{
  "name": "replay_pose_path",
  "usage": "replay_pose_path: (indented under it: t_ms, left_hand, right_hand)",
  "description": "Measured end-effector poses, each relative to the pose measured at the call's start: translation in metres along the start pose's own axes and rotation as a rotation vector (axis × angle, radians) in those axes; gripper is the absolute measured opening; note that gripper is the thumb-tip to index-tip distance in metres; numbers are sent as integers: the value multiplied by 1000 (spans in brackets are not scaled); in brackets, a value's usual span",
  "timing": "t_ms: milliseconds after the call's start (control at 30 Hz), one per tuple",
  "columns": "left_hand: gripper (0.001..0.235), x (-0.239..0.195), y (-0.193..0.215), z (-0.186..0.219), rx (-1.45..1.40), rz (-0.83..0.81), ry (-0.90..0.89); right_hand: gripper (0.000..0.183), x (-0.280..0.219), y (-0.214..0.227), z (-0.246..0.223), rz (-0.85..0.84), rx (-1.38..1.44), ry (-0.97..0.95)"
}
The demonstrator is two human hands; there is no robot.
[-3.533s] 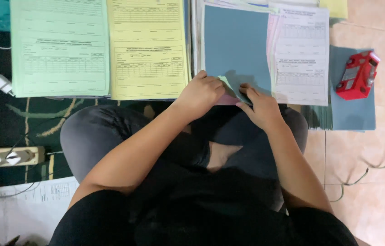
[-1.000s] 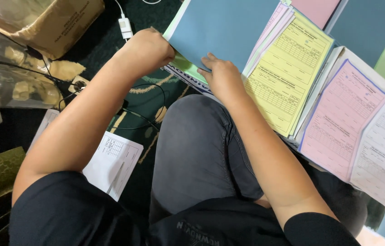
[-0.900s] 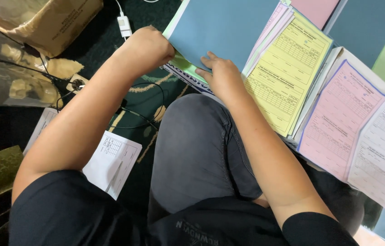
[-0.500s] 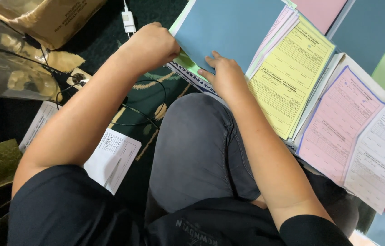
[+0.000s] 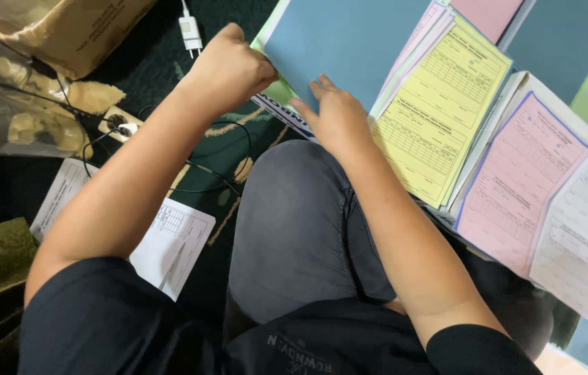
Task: Collating different colored sheets of paper and stapling them together into organized sets.
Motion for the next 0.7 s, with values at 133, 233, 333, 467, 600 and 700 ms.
replay_pose_path:
  t_ms: [133,233,333,467,600,700]
  left_hand:
    - [2,5,44,1,-76,283,83]
    - [13,37,95,36,-224,431,198]
    - [18,76,161,102,-526,519,224]
    - [22,118,198,205,-887,352,-38]
    - [23,164,191,306,-954,268,-240]
    - [10,198,171,411,-941,294,-392]
  right_hand:
    - [35,-2,1,-3,178,18,-8]
    - [16,16,5,49,297,130,-147]
    - [38,3,61,138,442,365,-440]
    - [69,-139,188,265,899,856,-656]
    - [41,-355,300,337,1165,849,-645]
    - [19,-467,360,334,1199,281,-561]
Point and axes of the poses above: each hand's wrist, its own x-axis towards the middle knuckle, its own y-axis out of the back of the hand, z = x × y, the point moved 7 cm from there along x, towards the middle knuckle, and after that the axes turned 9 degrees about x, right-handed, at the moved point
